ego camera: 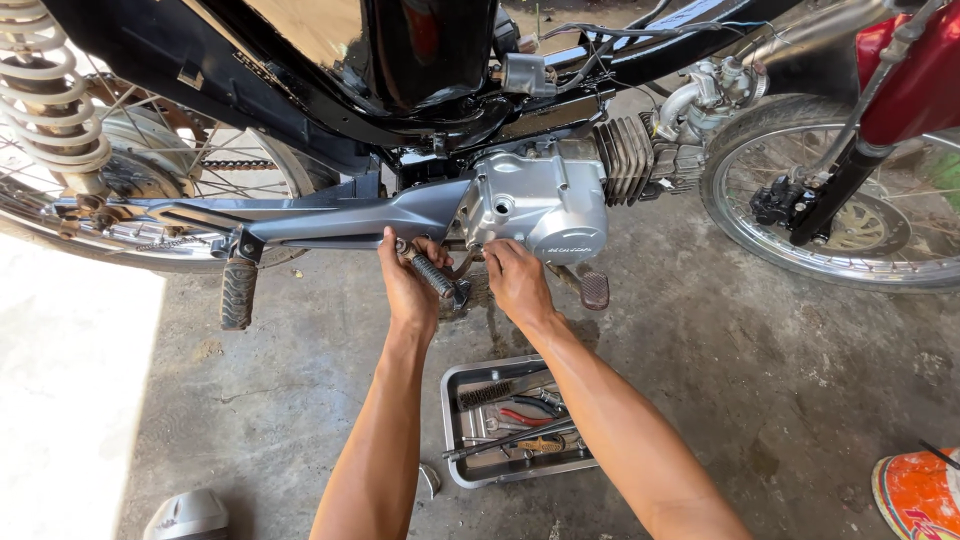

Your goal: Disassembling motorcycle components using hand tools and organizing parts in a tray

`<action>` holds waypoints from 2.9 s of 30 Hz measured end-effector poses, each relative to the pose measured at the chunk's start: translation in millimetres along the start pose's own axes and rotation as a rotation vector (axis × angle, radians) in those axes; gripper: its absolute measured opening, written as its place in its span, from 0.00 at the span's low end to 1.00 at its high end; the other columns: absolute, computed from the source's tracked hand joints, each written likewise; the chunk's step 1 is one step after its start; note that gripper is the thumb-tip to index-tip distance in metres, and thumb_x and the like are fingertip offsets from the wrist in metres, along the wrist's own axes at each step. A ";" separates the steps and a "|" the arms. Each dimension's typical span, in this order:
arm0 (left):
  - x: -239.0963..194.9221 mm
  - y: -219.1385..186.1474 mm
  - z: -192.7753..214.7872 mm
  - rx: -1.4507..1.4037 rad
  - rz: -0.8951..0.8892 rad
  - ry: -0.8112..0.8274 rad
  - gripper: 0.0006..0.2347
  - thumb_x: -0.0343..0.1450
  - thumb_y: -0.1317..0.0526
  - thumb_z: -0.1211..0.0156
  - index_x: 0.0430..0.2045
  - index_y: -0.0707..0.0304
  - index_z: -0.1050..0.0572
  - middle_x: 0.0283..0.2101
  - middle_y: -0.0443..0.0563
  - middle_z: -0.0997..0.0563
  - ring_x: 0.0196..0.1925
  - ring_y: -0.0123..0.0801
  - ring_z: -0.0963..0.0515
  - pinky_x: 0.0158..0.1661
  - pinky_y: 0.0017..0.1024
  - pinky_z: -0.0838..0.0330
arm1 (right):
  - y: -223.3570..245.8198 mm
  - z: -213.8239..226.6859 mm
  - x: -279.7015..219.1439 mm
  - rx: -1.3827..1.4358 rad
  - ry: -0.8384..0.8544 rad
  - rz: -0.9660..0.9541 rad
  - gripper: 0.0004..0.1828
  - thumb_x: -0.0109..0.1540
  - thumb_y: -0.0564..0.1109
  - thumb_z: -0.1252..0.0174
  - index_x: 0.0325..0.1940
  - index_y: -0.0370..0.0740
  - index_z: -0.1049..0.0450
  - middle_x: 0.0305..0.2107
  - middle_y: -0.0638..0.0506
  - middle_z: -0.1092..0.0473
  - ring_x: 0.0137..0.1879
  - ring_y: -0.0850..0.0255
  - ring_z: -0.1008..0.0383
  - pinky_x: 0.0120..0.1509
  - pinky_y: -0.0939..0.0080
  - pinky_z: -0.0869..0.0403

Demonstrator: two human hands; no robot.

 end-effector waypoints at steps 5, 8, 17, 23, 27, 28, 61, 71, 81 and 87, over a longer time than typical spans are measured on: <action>7.5 5.1 3.9 -0.001 0.005 0.019 0.30 0.73 0.32 0.65 0.17 0.61 0.33 0.20 0.53 0.33 0.31 0.41 0.25 0.40 0.30 0.31 | 1.8 -6.1 1.1 -0.060 0.018 -0.015 0.04 0.65 0.37 0.40 0.41 0.38 0.20 0.33 0.44 0.24 0.39 0.45 0.19 0.36 0.52 0.18; 7.0 3.8 2.6 -0.008 0.008 0.024 0.30 0.73 0.32 0.64 0.17 0.61 0.33 0.20 0.53 0.34 0.31 0.41 0.26 0.40 0.30 0.31 | 7.1 -3.6 6.8 -0.127 0.045 -0.036 0.04 0.65 0.38 0.40 0.42 0.39 0.19 0.32 0.46 0.24 0.37 0.50 0.19 0.36 0.57 0.19; 2.9 1.7 1.1 0.003 0.021 0.021 0.30 0.73 0.32 0.63 0.17 0.61 0.33 0.20 0.54 0.33 0.31 0.42 0.25 0.40 0.31 0.32 | 15.7 -12.3 2.5 -0.270 0.078 -0.123 0.04 0.63 0.37 0.42 0.38 0.39 0.21 0.29 0.46 0.27 0.33 0.46 0.21 0.34 0.50 0.21; 0.2 -0.2 -1.0 0.012 0.029 0.014 0.29 0.73 0.32 0.63 0.17 0.60 0.33 0.20 0.53 0.32 0.31 0.41 0.24 0.40 0.30 0.32 | 16.3 -6.4 4.6 -0.140 0.030 -0.222 0.03 0.63 0.39 0.39 0.37 0.36 0.22 0.29 0.44 0.27 0.33 0.46 0.21 0.33 0.51 0.22; -5.0 -7.4 -4.5 -0.024 0.025 -0.001 0.28 0.73 0.34 0.61 0.16 0.60 0.33 0.19 0.51 0.34 0.30 0.37 0.28 0.41 0.30 0.29 | -4.2 -16.5 -16.9 -0.048 -0.134 -0.341 0.11 0.56 0.45 0.28 0.34 0.40 0.24 0.26 0.49 0.28 0.32 0.50 0.21 0.34 0.54 0.23; -4.2 -7.1 -3.5 -0.028 0.024 -0.002 0.28 0.73 0.34 0.61 0.16 0.60 0.33 0.19 0.51 0.34 0.30 0.37 0.28 0.41 0.30 0.29 | -1.5 -16.1 -17.8 -0.050 -0.132 -0.339 0.11 0.56 0.45 0.28 0.34 0.40 0.24 0.26 0.49 0.28 0.32 0.50 0.21 0.34 0.54 0.23; 0.1 -6.4 0.1 -0.020 0.047 0.008 0.28 0.74 0.35 0.62 0.17 0.61 0.33 0.21 0.52 0.33 0.31 0.37 0.27 0.41 0.30 0.29 | 18.6 -8.2 -1.3 -0.423 -0.138 0.075 0.03 0.64 0.45 0.39 0.38 0.45 0.22 0.26 0.54 0.32 0.32 0.57 0.24 0.34 0.59 0.25; -3.7 -8.2 -4.6 -0.029 0.046 -0.002 0.28 0.73 0.34 0.61 0.17 0.60 0.33 0.21 0.52 0.33 0.31 0.38 0.27 0.42 0.31 0.29 | 9.8 -13.0 -9.4 -0.214 -0.216 -0.256 0.11 0.59 0.51 0.32 0.35 0.44 0.23 0.23 0.53 0.33 0.29 0.52 0.24 0.33 0.52 0.26; -2.5 -9.4 -8.3 -0.029 0.054 -0.050 0.25 0.72 0.35 0.57 0.15 0.56 0.37 0.19 0.45 0.40 0.27 0.33 0.32 0.40 0.30 0.30 | 13.6 -28.1 -18.7 -0.071 -0.418 -0.672 0.11 0.53 0.52 0.30 0.29 0.44 0.20 0.20 0.48 0.30 0.34 0.46 0.22 0.41 0.45 0.24; -2.3 -9.2 -7.9 -0.037 0.072 -0.035 0.25 0.72 0.35 0.58 0.16 0.55 0.37 0.19 0.44 0.41 0.27 0.33 0.33 0.40 0.29 0.30 | 16.8 -30.0 -8.7 -0.023 -0.566 -0.657 0.14 0.53 0.53 0.29 0.27 0.46 0.27 0.20 0.53 0.36 0.32 0.49 0.24 0.40 0.48 0.26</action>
Point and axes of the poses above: each hand's wrist, its own x-axis towards the middle knuckle, its own z-axis out of the back of the hand, y = z × x, the point moved 5 cm from there along x, towards the middle knuckle
